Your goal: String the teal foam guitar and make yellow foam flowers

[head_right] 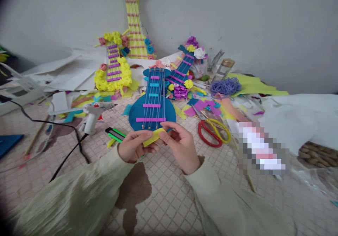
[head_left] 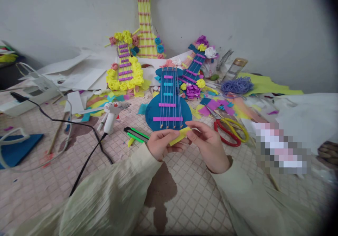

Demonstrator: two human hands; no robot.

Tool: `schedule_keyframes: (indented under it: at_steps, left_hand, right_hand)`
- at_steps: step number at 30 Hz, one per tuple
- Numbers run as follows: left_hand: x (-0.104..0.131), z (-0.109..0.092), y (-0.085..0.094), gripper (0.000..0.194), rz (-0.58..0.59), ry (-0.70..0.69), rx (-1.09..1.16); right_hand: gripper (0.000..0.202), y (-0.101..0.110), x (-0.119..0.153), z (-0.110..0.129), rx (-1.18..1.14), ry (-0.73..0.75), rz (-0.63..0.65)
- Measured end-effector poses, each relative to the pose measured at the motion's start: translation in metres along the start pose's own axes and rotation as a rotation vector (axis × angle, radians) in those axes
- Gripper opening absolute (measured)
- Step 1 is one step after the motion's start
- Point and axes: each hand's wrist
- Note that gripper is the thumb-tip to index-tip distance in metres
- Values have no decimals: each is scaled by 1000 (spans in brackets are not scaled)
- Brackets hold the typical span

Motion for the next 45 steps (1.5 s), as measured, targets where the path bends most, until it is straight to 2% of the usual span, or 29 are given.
schedule_keyframes:
  at_steps: [3, 6, 11, 16, 21, 25, 33, 35, 40, 43, 45]
  left_hand:
    - [0, 2, 1, 27, 16, -106, -28]
    - [0, 4, 1, 28, 0, -207, -80]
    - [0, 2, 1, 26, 36, -183, 4]
    - [-4, 4, 5, 19, -48, -318, -64]
    - [-3, 5, 6, 19, -101, -438, -247]
    - [1, 2, 4, 16, -116, -482, -374]
    - [0, 1, 3, 11, -108, -510, -394]
    - [0, 1, 4, 11, -111, -521, -412]
    - [1, 1, 3, 11, -106, -518, -413]
    - [2, 1, 1, 9, -115, -511, -419]
    - [1, 1, 2, 9, -146, -577, -400]
  right_hand:
    - [24, -1, 0, -1, -63, -15, 15]
    - [17, -1, 0, -1, -28, 14, 37]
    - [6, 0, 1, -1, 25, 133, 41]
    - [22, 0, 1, -2, -57, 14, 38]
    - [18, 2, 2, -3, -147, -8, 156]
    - [11, -1, 5, 5, 7, -23, 163]
    - [14, -2, 4, 9, 198, -60, 179]
    - [15, -1, 4, 9, 269, -52, 221]
    - [22, -5, 9, 0, 502, -7, 420]
    - [9, -7, 12, -5, 506, 11, 491]
    - [6, -6, 11, -5, 446, 0, 519]
Point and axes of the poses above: each hand's wrist, its own x-axis away from the middle knuckle, its own y-axis out of the back of the hand, z = x × y, and after that the axes turned 9 degrees about x, right-handed
